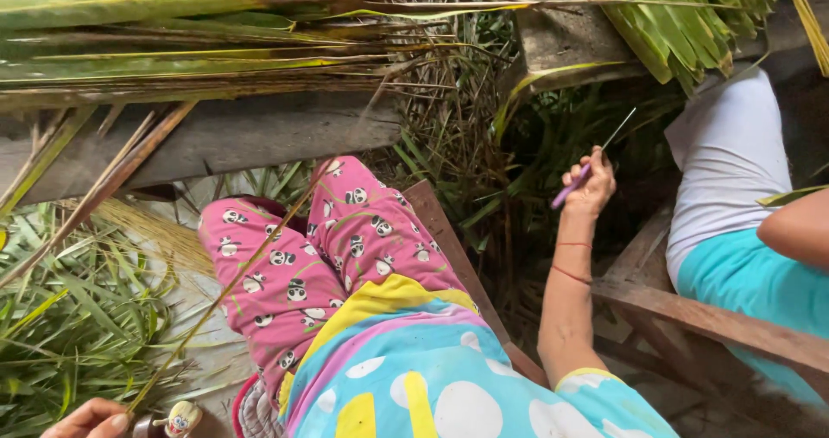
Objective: Stripping palm leaves from their midribs using a knife
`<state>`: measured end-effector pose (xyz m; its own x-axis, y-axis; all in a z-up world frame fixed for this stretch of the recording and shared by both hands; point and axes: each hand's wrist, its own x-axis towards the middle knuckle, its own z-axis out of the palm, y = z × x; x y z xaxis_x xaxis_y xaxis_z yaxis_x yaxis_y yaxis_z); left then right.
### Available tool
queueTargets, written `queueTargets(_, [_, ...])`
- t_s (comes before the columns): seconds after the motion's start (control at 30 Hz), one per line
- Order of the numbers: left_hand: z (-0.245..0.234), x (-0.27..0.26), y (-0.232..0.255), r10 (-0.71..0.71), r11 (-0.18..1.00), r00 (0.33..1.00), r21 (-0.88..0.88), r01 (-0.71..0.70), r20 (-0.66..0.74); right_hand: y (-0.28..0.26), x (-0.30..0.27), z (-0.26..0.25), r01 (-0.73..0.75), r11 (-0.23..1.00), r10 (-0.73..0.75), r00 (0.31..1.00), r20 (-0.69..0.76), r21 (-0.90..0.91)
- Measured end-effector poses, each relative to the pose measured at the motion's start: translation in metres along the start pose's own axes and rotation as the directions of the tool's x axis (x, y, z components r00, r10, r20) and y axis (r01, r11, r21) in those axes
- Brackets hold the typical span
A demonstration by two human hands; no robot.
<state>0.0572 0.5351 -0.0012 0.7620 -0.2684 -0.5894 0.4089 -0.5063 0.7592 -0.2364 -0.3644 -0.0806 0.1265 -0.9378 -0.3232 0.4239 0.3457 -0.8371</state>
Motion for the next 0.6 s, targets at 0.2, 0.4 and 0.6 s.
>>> queueTargets(0.2, [0.073, 0.006, 0.093, 0.106, 0.992, 0.991, -0.057, -0.11, -0.084, 0.002, -0.061, -0.007, 0.191, 0.154, -0.027, 0.982, 0.189, -0.969])
queueTargets(0.4, [0.187, 0.019, 0.213, 0.306, 0.95, 0.948, -0.094, -0.298, 0.091, 0.001, -0.098, 0.012, 0.302, -0.196, 0.089, 0.953, 0.289, -0.933])
queueTargets(0.6, [0.305, 0.026, 0.297, 0.478, 0.807, 0.868, -0.455, -0.375, 0.132, -0.02, -0.128, 0.056, 0.349, 0.363, 0.161, 0.89, 0.427, -0.864])
